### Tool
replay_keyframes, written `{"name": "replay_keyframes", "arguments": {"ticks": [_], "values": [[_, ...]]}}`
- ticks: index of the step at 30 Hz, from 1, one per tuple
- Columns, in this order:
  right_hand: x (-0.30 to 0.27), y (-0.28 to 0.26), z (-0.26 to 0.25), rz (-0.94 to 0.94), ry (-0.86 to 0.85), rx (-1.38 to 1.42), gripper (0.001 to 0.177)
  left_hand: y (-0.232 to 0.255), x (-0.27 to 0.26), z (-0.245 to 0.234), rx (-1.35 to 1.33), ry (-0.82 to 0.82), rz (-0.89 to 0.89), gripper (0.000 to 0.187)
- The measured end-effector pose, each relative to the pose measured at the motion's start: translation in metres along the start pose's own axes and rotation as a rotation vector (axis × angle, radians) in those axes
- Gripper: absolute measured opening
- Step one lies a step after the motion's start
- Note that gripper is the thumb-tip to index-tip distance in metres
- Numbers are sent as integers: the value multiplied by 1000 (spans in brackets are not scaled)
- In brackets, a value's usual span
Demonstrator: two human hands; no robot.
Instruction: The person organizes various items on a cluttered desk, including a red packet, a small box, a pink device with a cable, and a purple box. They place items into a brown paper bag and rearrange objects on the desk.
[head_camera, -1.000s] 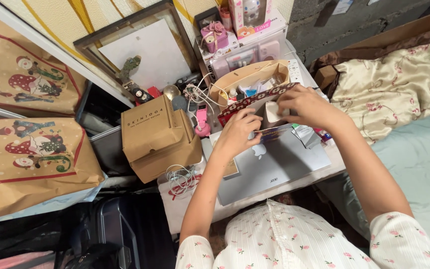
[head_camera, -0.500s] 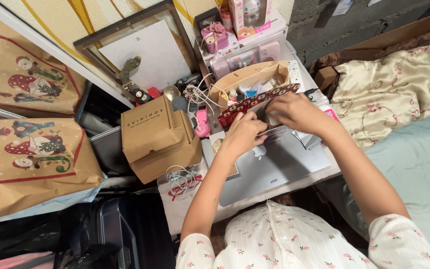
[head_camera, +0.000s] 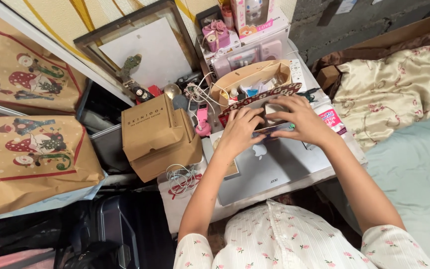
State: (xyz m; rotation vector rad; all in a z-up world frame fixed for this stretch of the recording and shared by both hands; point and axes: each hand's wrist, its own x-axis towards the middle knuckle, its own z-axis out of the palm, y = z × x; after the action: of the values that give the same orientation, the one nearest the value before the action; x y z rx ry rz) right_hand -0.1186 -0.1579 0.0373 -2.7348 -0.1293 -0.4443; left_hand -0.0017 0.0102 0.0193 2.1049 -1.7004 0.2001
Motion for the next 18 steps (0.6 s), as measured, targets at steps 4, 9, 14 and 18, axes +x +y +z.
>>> {"name": "replay_keyframes", "arguments": {"ticks": [4,9,14,18], "values": [[-3,9,12,-23,-4,-98,40,-2,3,10,19,-17,21,25],[-4,20,22,-9,-9,-117,27,1,2,12,-16,-48,32,14],[-1,14,17,-9,-6,-133,29,-1,1,6,-98,90,45,25],[-1,-2,1,-30,16,-152,34,-11,-5,-14,-408,335,-46,31]]}}
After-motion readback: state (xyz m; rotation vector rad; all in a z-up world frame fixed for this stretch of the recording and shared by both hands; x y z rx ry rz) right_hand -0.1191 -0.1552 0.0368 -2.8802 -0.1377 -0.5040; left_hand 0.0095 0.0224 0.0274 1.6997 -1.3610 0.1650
